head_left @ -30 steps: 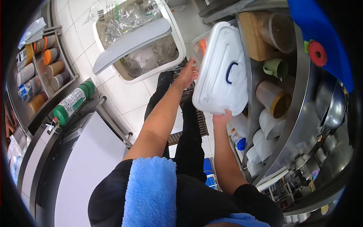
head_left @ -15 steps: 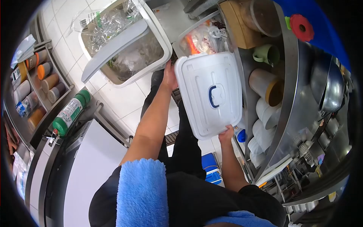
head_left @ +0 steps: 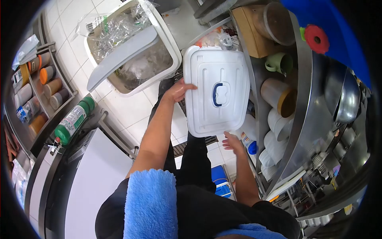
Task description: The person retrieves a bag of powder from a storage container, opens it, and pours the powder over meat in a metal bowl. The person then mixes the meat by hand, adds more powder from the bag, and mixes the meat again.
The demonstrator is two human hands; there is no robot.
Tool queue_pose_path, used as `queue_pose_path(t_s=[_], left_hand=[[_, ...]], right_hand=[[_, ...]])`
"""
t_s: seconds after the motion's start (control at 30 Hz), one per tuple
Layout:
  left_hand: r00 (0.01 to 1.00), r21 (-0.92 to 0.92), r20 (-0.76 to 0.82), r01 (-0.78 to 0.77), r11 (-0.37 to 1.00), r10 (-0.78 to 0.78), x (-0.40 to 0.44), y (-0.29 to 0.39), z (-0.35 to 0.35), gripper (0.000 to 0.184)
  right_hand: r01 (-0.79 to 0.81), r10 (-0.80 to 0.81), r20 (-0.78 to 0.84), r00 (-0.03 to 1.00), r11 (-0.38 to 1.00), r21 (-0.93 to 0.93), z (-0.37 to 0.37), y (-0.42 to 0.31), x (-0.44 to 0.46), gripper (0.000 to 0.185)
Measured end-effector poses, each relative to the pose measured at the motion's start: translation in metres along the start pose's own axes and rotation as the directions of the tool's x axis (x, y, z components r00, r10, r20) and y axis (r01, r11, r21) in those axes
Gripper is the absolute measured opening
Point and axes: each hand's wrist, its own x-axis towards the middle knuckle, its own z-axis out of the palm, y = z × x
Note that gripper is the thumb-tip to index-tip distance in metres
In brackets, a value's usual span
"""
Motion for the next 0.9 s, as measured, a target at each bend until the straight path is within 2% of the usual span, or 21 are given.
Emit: queue_pose_path(t_s=[0.03, 0.07, 0.1, 0.13, 0.17, 0.2, 0.23, 0.3, 0.37, 0.43, 0.5, 0.53, 0.57, 0.63, 0.67, 0.73, 0.77, 0.8, 0.83, 0.9], left_hand=[[1.000, 0.035, -0.009, 0.000, 0.999, 0.000, 0.001, 0.003, -0.003, 0.059], [1.000, 0.069, -0.018, 0.004, 0.998, -0.003, 0.001, 0.006, -0.004, 0.060], [1.000, 0.101, -0.027, 0.013, 0.995, -0.010, 0.000, 0.007, -0.006, 0.060], [0.999, 0.142, -0.018, 0.032, 0.989, -0.029, -0.001, 0.006, -0.009, 0.061], [0.999, 0.186, -0.010, 0.043, 0.982, -0.042, -0.001, 0.008, -0.013, 0.062], [0.999, 0.232, -0.004, 0.052, 0.971, -0.052, 0.001, 0.012, -0.016, 0.063], [0.998, 0.270, 0.002, 0.060, 0.961, -0.063, 0.002, 0.014, -0.017, 0.064], [0.996, 0.346, 0.005, 0.082, 0.935, -0.089, 0.001, 0.017, -0.023, 0.067], [0.996, 0.509, 0.002, 0.071, 0.858, -0.084, -0.004, 0.035, -0.018, 0.072], [0.997, 0.598, 0.025, 0.046, 0.800, -0.076, -0.003, 0.043, -0.017, 0.077], [0.996, 0.624, 0.060, 0.013, 0.782, -0.065, -0.001, 0.043, -0.021, 0.082], [0.991, 0.628, 0.131, -0.051, 0.777, -0.041, -0.001, 0.045, -0.019, 0.087], [0.989, 0.714, 0.142, -0.071, 0.696, -0.045, 0.000, 0.049, -0.018, 0.096], [0.976, 0.754, 0.218, -0.161, 0.637, -0.011, 0.004, 0.051, -0.018, 0.103], [0.981, 0.839, 0.192, -0.145, 0.525, -0.035, 0.013, 0.047, -0.027, 0.108], [0.986, 0.856, 0.138, -0.069, 0.512, -0.097, 0.003, 0.063, -0.013, 0.109], [0.985, 0.863, 0.114, -0.034, 0.504, -0.130, -0.005, 0.073, -0.003, 0.109], [0.985, 0.867, 0.109, -0.028, 0.497, -0.135, -0.010, 0.079, 0.003, 0.108], [0.987, 0.870, 0.125, -0.058, 0.490, -0.106, -0.009, 0.074, 0.000, 0.108], [0.986, 0.874, 0.161, -0.123, 0.471, -0.040, -0.003, 0.062, -0.006, 0.107]], right_hand=[[0.000, 0.000, -0.001, 1.000, 0.963, -0.269, -0.012, -0.017, -0.005, 0.045], [0.317, -0.359, 0.016, 0.933, 0.801, -0.508, -0.036, -0.028, 0.012, 0.040], [0.462, -0.567, -0.045, 0.822, 0.712, -0.529, -0.033, -0.076, -0.016, 0.036], [0.563, -0.742, -0.104, 0.663, 0.585, -0.584, -0.028, -0.126, -0.048, 0.032], [0.608, -0.851, -0.148, 0.505, 0.472, -0.638, -0.016, -0.179, -0.082, 0.031], [0.691, -0.919, -0.123, 0.374, 0.365, -0.624, -0.008, -0.220, -0.096, 0.039], [0.798, -0.981, -0.003, 0.192, 0.158, -0.582, -0.004, -0.253, -0.092, 0.047], [0.823, -0.996, 0.055, 0.070, 0.026, -0.568, 0.010, -0.310, -0.051, 0.051], [0.820, -0.991, -0.033, 0.130, 0.126, -0.559, 0.031, -0.353, -0.007, 0.051], [0.802, -0.959, -0.133, 0.249, 0.282, -0.527, 0.029, -0.399, 0.040, 0.050], [0.828, -0.861, -0.328, 0.389, 0.482, -0.285, 0.028, -0.429, 0.058, 0.047], [0.823, -0.789, -0.410, 0.457, 0.550, -0.141, 0.028, -0.445, 0.070, 0.046], [0.816, -0.727, -0.460, 0.509, 0.578, -0.011, 0.026, -0.457, 0.083, 0.044], [0.816, -0.655, -0.520, 0.549, 0.553, 0.165, 0.014, -0.477, 0.139, 0.041], [0.830, -0.641, -0.548, 0.537, 0.519, 0.206, 0.005, -0.486, 0.174, 0.040], [0.858, -0.621, -0.603, 0.500, 0.450, 0.248, -0.016, -0.498, 0.250, 0.038], [0.883, -0.630, -0.646, 0.431, 0.442, 0.159, -0.028, -0.501, 0.285, 0.037], [0.894, -0.652, -0.679, 0.338, 0.448, 0.015, -0.042, -0.499, 0.318, 0.037], [0.830, -0.675, -0.710, 0.199, 0.501, -0.245, -0.055, -0.496, 0.341, 0.037], [0.508, -0.754, -0.652, -0.080, 0.532, -0.678, -0.074, -0.496, 0.362, 0.037]])
